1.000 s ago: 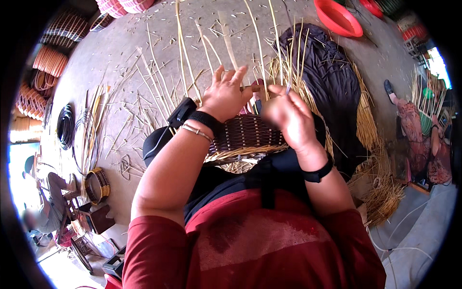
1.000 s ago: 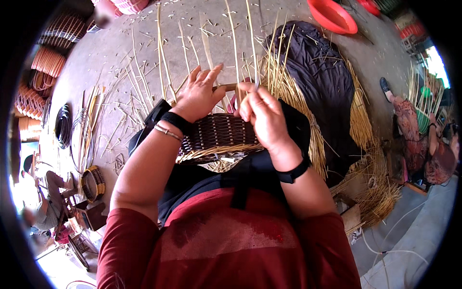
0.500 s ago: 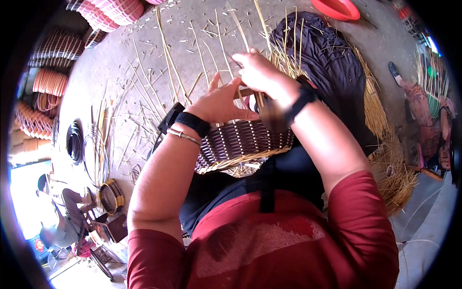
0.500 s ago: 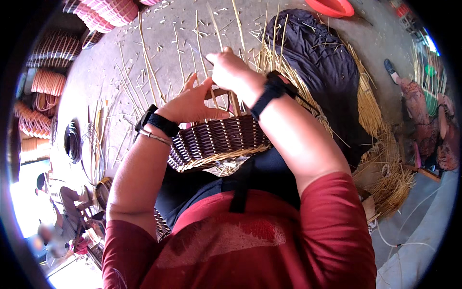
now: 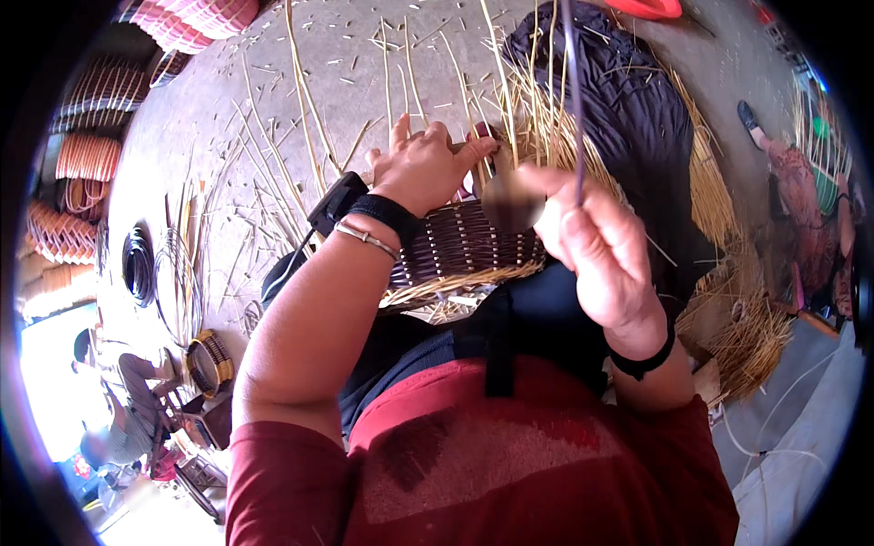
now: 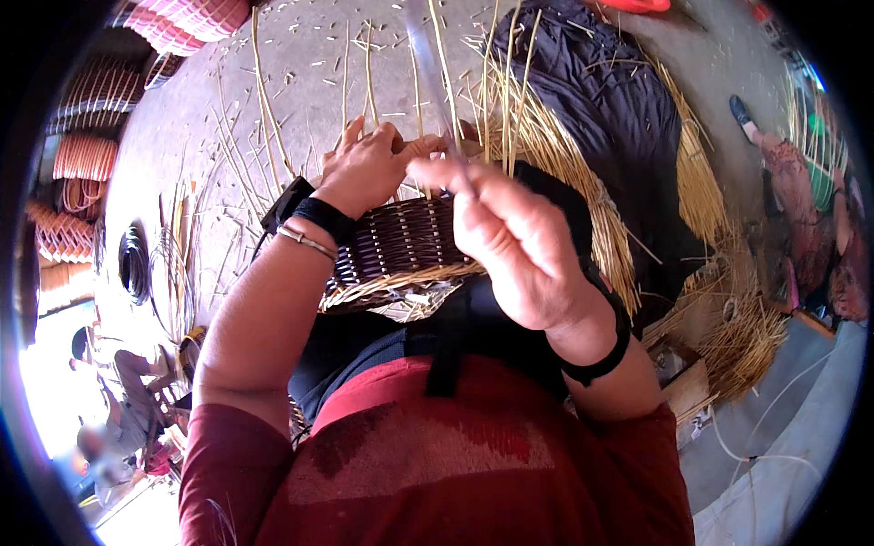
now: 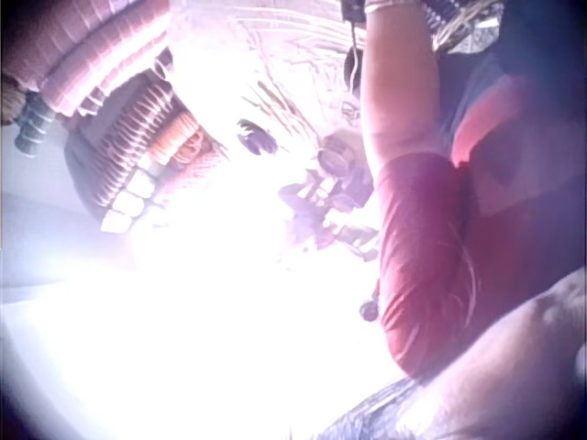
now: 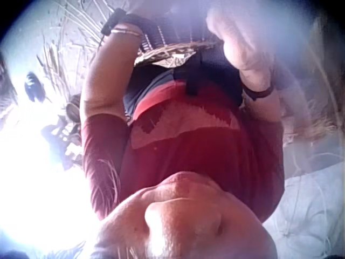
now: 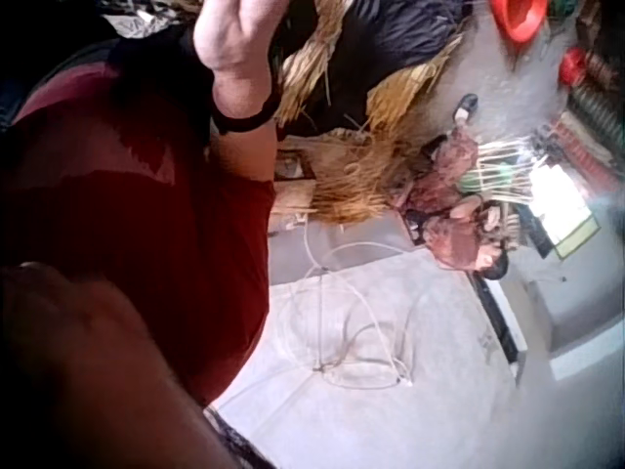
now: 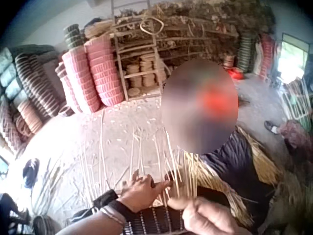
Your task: The person weaves a basket by hand, threading thin strips of material through vertical reeds and pressing them down to secure the structure.
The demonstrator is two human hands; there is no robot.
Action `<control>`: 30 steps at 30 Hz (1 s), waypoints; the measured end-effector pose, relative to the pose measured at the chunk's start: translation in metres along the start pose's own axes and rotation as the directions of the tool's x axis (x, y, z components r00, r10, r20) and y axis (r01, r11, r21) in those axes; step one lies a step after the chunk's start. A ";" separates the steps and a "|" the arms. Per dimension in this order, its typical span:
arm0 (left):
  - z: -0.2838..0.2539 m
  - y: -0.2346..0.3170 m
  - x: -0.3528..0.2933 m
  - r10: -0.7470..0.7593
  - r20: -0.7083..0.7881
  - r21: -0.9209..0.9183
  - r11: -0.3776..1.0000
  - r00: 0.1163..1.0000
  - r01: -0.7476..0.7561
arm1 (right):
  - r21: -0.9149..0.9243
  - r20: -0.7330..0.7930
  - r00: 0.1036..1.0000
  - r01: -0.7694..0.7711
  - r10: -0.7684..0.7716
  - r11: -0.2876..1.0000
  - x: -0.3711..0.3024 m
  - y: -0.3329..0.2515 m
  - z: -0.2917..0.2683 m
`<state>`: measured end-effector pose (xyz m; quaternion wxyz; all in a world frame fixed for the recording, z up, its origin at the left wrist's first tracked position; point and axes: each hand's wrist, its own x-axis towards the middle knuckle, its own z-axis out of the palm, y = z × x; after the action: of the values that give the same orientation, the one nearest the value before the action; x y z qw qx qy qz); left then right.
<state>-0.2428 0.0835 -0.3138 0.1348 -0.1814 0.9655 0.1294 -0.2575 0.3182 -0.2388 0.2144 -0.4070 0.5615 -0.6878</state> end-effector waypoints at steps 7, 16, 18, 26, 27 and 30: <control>-0.008 0.036 -0.030 0.216 -0.517 0.112 0.976 0.828 -0.185 | 0.769 -0.285 0.717 -0.225 0.636 0.598 -0.015 0.112 -0.066; 0.045 0.081 -0.083 0.316 -0.434 0.101 0.948 0.844 -0.303 | -0.155 -0.319 0.938 -0.189 0.132 0.970 0.082 0.123 -0.068; 0.037 0.087 -0.080 0.307 -0.401 0.102 0.951 0.863 -0.291 | -0.581 -0.273 0.940 -0.330 0.204 0.744 0.110 0.166 -0.063; 0.032 0.069 -0.059 0.414 -0.471 0.145 0.907 0.779 -0.394 | 0.495 -0.496 0.670 -0.303 0.551 0.814 0.005 0.095 -0.092; 0.024 0.076 -0.059 0.388 -0.448 0.107 0.918 0.805 -0.383 | 0.593 -0.487 0.649 -0.246 0.585 0.767 -0.020 0.091 -0.094; 0.014 0.085 -0.048 0.327 -0.412 0.026 0.937 0.850 -0.348 | 0.637 -0.523 0.713 -0.037 0.467 0.770 -0.051 0.073 -0.063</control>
<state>-0.2289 0.1792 -0.2953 -0.1002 -0.0356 0.9853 0.1339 -0.2897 0.3741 -0.3263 0.2145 0.0322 0.4131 -0.8845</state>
